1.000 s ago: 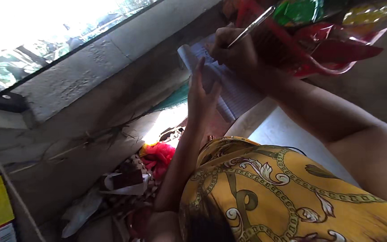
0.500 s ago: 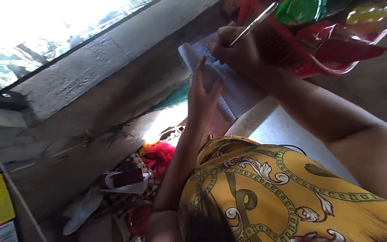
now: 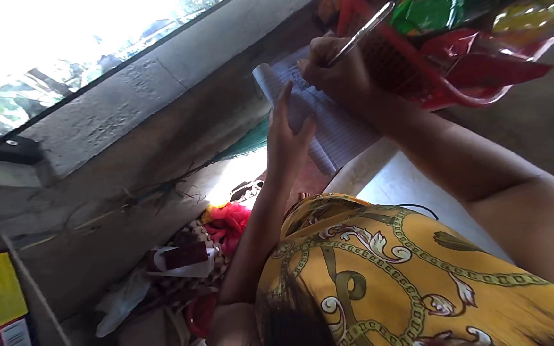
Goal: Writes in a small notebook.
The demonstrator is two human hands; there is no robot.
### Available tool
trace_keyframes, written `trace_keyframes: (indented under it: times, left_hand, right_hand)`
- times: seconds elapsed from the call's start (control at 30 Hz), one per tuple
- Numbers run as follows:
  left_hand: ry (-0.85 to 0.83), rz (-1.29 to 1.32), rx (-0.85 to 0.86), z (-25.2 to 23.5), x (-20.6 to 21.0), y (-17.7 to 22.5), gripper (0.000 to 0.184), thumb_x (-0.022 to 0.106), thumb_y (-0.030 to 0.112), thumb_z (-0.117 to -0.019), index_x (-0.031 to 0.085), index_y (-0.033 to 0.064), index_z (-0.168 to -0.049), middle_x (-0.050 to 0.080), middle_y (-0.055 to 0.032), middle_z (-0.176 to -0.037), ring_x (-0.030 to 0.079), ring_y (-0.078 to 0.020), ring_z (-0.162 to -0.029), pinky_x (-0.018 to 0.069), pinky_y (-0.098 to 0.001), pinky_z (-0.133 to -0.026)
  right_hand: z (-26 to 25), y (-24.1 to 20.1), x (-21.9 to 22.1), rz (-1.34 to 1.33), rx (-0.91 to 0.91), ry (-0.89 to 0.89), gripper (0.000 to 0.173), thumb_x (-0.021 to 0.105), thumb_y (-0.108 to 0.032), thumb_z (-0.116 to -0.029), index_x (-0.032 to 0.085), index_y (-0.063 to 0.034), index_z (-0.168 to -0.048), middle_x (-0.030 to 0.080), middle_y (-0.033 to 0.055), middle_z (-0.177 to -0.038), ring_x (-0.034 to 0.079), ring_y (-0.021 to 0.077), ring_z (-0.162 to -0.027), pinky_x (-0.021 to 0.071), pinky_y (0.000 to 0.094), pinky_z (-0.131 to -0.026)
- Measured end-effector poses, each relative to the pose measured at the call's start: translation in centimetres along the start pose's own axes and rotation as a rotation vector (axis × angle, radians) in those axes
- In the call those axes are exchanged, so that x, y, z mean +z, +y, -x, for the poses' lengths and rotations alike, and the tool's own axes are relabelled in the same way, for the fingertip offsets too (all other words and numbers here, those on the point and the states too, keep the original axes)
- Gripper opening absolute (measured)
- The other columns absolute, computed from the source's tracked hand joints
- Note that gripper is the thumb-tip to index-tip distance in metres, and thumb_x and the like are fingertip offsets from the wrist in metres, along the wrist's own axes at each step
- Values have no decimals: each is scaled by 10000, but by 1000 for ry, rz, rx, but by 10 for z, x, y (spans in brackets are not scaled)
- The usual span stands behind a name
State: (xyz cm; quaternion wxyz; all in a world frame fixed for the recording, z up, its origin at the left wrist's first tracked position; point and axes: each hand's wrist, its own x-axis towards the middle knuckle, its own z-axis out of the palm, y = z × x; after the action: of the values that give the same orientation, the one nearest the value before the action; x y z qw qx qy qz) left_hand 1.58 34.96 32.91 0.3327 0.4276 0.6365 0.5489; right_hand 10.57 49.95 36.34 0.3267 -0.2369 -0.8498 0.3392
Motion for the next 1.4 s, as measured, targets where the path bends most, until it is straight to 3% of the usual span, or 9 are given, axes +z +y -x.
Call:
trace_keyframes:
  times: [0.4, 0.97, 1.23, 1.4]
  left_hand:
    - [-4, -14, 18, -1, -1, -1, 655, 648, 185, -977, 384, 161, -1576, 445, -120, -1560, 516, -173, -1355, 459, -360, -1090]
    - [0, -16, -10, 0, 0, 0, 659, 657, 196, -974, 387, 191, -1576, 446, -98, -1560, 519, -154, -1348, 465, -352, -1083]
    - [-2, -19, -4, 0, 0, 1, 657, 651, 205, -984, 378, 191, -1581, 440, -104, -1562, 506, -148, -1358, 454, -338, -1090]
    - [-1, -4, 1, 0, 0, -1, 658, 649, 204, -978, 380, 192, -1579, 432, -85, -1574, 500, -138, -1367, 453, -338, -1095]
  right_hand:
    - [-2, 1, -1, -4, 40, 14, 283, 620, -134, -950, 500, -158, -695, 473, -105, -613, 446, -32, -525, 386, 166, -512]
    - [1, -1, -4, 4, 45, 3, 311, 608, -126, -964, 474, -153, -684, 433, -88, -609, 401, -10, -528, 332, 177, -512]
    - [-1, -3, -5, -31, 88, 22, 324, 617, -120, -970, 476, -157, -680, 450, -90, -600, 430, -17, -518, 363, 161, -509]
    - [0, -1, -5, -78, 93, 14, 278, 628, -127, -967, 521, -150, -711, 506, -92, -636, 492, -23, -548, 429, 159, -534]
